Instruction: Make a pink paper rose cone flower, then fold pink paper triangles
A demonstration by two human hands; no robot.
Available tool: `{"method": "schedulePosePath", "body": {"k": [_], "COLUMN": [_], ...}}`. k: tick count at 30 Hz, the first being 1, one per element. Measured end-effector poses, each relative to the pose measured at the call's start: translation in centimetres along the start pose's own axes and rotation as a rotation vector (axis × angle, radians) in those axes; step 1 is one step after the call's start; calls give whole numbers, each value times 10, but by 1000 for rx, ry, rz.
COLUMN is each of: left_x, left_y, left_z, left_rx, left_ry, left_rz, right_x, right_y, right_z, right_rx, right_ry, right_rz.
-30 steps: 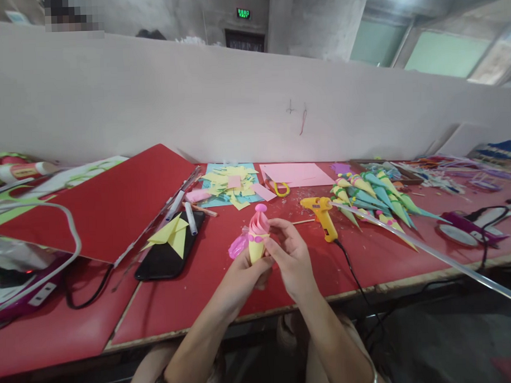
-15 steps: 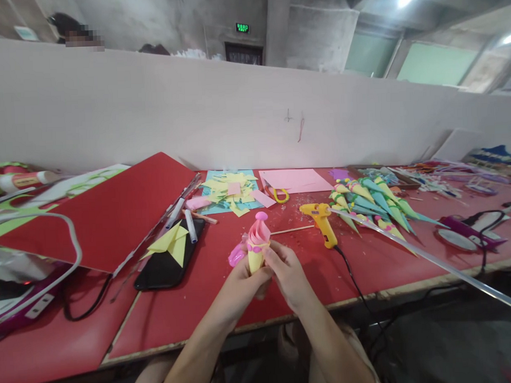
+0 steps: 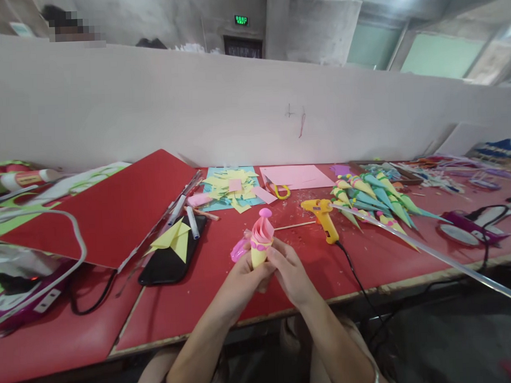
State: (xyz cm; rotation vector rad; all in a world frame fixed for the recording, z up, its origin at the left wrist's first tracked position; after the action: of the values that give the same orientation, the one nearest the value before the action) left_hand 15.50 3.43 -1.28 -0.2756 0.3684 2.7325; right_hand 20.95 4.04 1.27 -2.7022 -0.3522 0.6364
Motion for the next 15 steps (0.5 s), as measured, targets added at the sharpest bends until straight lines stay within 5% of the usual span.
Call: {"method": "schedulePosePath", "body": {"k": [15], "left_x": [1], "left_y": [-1], "left_z": [0], "left_rx": [36], "left_ry": [19], "left_rz": [55], "right_x": [4], "right_y": [-1], "right_z": [8], "right_rx": [-29], "right_ry": [71], "right_rz": [67]}}
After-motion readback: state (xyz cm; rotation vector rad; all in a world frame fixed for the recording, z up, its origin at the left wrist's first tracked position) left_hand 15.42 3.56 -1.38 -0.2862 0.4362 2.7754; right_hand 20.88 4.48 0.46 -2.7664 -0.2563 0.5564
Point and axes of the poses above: each hand's wrist, its own y-axis away from the middle knuckle, its own x-axis out of the back of the hand, z = x × y, the point moved 8 cm from there along -y, towards the middle knuckle, and after that the axes turned 5 degrees about x, right-handed, at the moved point
